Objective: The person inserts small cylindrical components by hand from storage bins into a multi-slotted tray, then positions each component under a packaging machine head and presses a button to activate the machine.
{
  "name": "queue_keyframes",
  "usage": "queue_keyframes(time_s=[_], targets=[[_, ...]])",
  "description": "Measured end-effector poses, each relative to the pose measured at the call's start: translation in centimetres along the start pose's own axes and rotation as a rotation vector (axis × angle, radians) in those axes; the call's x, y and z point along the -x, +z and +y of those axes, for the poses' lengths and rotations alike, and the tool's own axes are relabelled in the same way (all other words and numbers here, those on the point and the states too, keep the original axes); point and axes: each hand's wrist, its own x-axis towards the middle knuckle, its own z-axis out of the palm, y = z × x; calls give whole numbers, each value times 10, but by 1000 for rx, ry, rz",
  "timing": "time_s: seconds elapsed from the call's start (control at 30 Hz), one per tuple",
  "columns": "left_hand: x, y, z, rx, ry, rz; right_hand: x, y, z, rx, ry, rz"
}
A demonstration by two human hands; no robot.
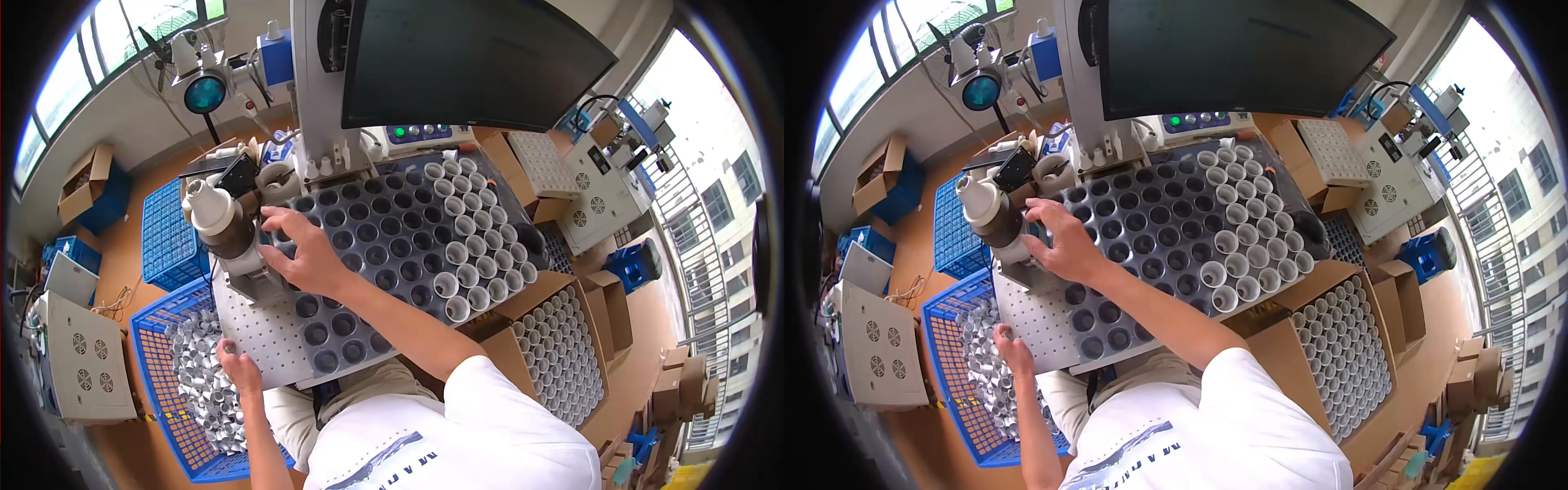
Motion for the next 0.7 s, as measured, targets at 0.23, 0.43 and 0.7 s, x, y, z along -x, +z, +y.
queue_keyframes(time_s=[0.23, 0.43, 0.7], targets=[[12, 9, -3, -46, 181, -17, 87, -206, 23, 1063, 569, -324], [13, 3, 14, -4, 146, 6, 94, -249, 28, 1222, 738, -573], [13, 3, 5, -6, 138, -3, 28, -232, 28, 588, 697, -196]])
